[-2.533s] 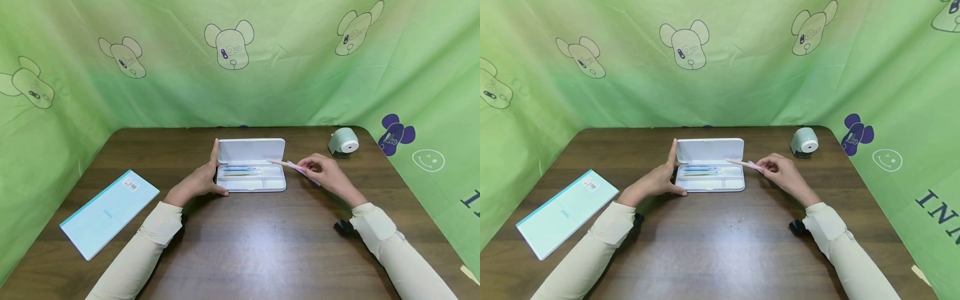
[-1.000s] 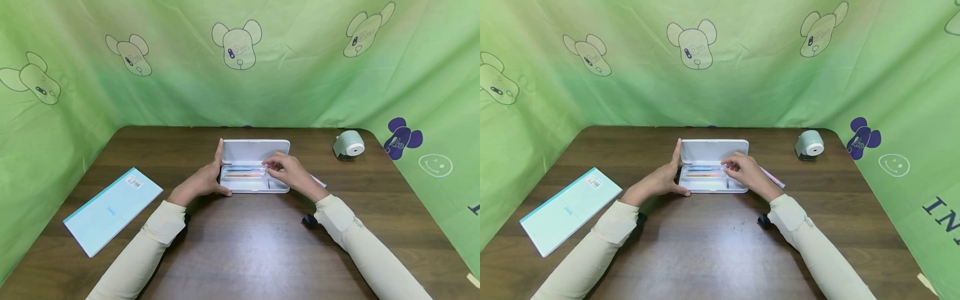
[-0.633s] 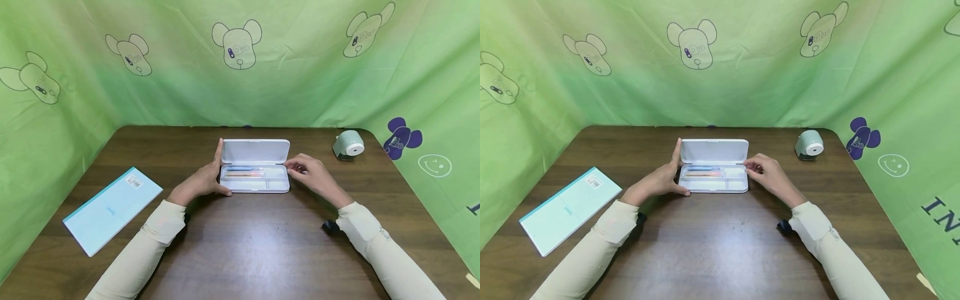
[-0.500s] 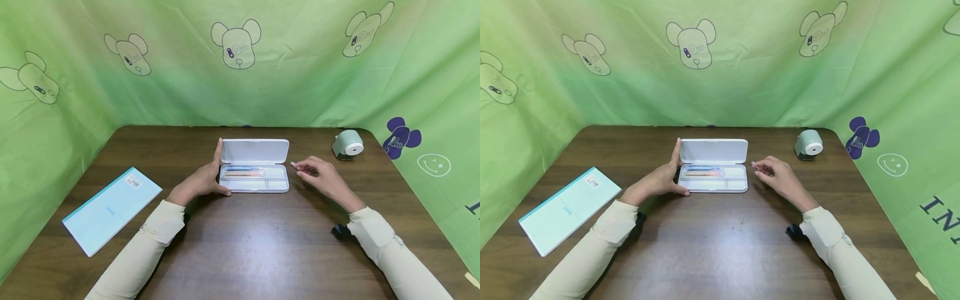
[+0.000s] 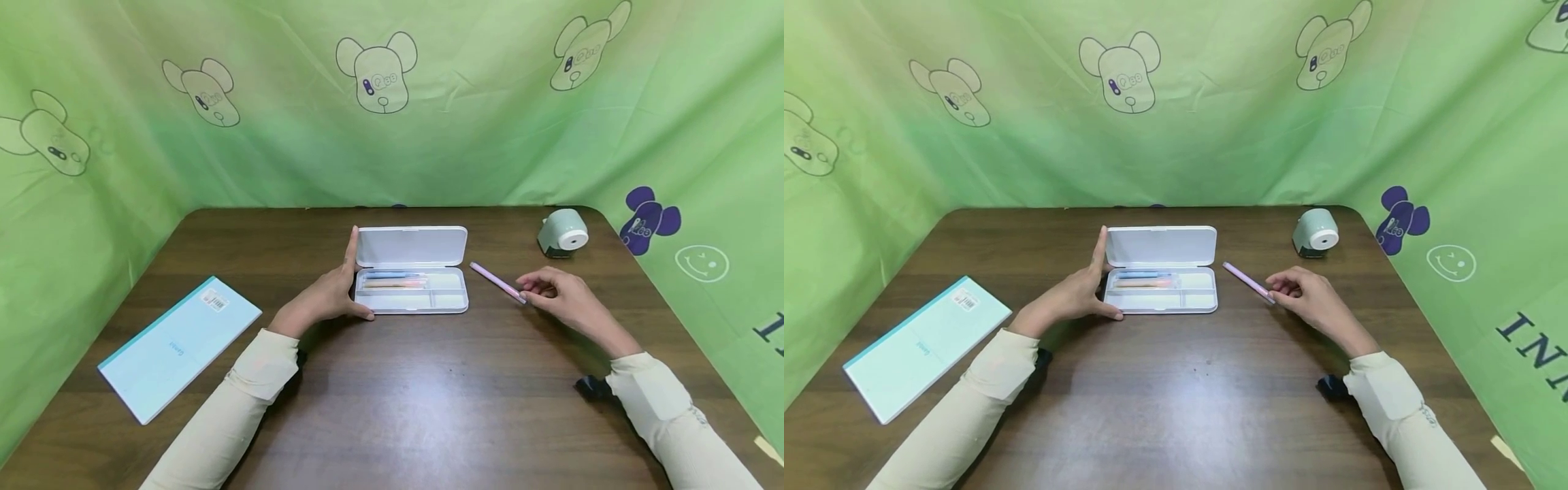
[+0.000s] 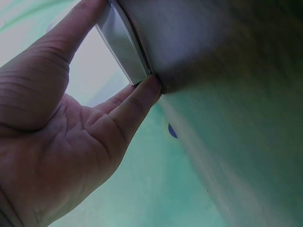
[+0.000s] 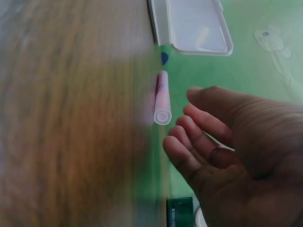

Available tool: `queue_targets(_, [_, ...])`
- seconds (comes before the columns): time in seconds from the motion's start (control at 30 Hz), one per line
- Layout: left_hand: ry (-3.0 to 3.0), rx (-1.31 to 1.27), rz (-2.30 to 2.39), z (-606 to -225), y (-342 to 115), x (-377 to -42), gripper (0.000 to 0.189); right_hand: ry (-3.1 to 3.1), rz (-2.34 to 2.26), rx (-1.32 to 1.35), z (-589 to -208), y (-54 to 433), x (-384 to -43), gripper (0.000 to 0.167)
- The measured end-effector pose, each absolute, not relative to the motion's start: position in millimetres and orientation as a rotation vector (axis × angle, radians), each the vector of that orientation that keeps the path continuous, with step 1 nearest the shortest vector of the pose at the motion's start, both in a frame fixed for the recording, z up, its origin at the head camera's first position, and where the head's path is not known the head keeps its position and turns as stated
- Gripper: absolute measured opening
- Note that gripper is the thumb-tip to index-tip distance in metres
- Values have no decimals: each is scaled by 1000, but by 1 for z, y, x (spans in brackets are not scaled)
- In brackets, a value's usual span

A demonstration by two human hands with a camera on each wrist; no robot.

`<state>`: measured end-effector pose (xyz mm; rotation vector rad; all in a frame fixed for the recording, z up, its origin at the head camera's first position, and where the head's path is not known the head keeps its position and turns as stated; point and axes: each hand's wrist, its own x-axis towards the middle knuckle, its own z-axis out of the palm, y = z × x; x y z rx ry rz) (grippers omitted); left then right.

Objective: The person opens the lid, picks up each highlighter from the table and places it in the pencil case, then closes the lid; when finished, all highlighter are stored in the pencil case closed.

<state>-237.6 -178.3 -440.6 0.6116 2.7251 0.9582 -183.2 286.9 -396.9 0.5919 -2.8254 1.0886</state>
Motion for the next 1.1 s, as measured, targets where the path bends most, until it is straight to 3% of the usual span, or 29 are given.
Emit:
queue_targets(0.27, [2733, 623, 996, -458, -183, -253, 178, -2891, 1067, 593, -397, 289, -185, 18])
queue_targets(0.57, [2737, 598, 980, -456, -182, -249, 176, -2969, 1050, 545, -398, 287, -186, 16])
queue_targets(0.77, [2707, 571, 944, -409, -169, -212, 169, -2970, 1059, 458, -397, 282, -185, 15])
queue_targets(1.1, [2730, 627, 947, -421, -172, -222, 172, -2793, 1159, 367, -399, 288, -185, 15])
